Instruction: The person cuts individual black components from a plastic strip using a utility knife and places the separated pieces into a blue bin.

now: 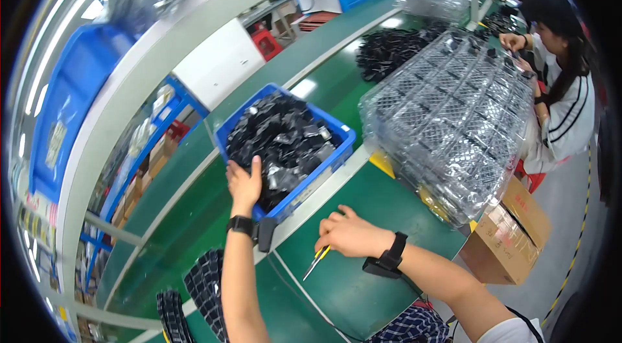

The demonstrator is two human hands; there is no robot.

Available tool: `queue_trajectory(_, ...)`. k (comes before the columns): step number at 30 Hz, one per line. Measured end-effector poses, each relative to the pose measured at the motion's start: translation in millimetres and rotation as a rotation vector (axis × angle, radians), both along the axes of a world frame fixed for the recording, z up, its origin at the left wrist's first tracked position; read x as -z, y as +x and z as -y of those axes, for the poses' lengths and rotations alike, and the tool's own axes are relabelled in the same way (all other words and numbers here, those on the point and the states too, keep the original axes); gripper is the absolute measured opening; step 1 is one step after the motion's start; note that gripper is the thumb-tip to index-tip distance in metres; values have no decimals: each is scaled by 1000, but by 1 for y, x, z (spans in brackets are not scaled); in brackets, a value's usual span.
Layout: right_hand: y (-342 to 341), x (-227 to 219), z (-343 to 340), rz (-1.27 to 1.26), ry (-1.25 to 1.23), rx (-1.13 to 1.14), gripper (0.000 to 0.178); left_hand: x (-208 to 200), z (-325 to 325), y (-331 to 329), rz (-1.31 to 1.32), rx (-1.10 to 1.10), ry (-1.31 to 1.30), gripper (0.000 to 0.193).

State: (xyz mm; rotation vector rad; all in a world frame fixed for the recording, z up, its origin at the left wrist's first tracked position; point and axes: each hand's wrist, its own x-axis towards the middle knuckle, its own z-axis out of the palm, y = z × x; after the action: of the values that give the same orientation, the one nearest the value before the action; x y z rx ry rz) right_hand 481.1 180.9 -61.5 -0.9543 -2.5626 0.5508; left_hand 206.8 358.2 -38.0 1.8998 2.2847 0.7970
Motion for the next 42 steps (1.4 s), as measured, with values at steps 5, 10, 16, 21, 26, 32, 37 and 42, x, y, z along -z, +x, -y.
queue_trajectory(5,7,13,0,-51,58,38,37,-13,-21,8,-73,269,-133,101)
queue_trajectory(10,2,17,5,-127,66,61,25,-16,-24,-4,-77,311,-104,97)
queue_trajectory(16,4,13,4,-41,40,-32,28,-13,-30,-13,27,385,-113,100)
queue_trajectory(21,9,14,-8,-46,38,-14,26,-47,24,-22,-171,348,134,96)
queue_trajectory(26,13,1,-15,-58,-25,-30,27,-101,157,-91,-239,463,-133,63)
queue_trajectory(32,12,-1,-10,-2,-131,-33,30,-81,334,-137,-124,82,-517,33)
queue_trajectory(37,7,2,-9,-19,-148,-58,30,-54,403,-103,-88,-46,-265,37)
queue_trajectory(42,4,0,-13,-62,-96,-68,31,-25,372,-77,-138,161,-106,47)
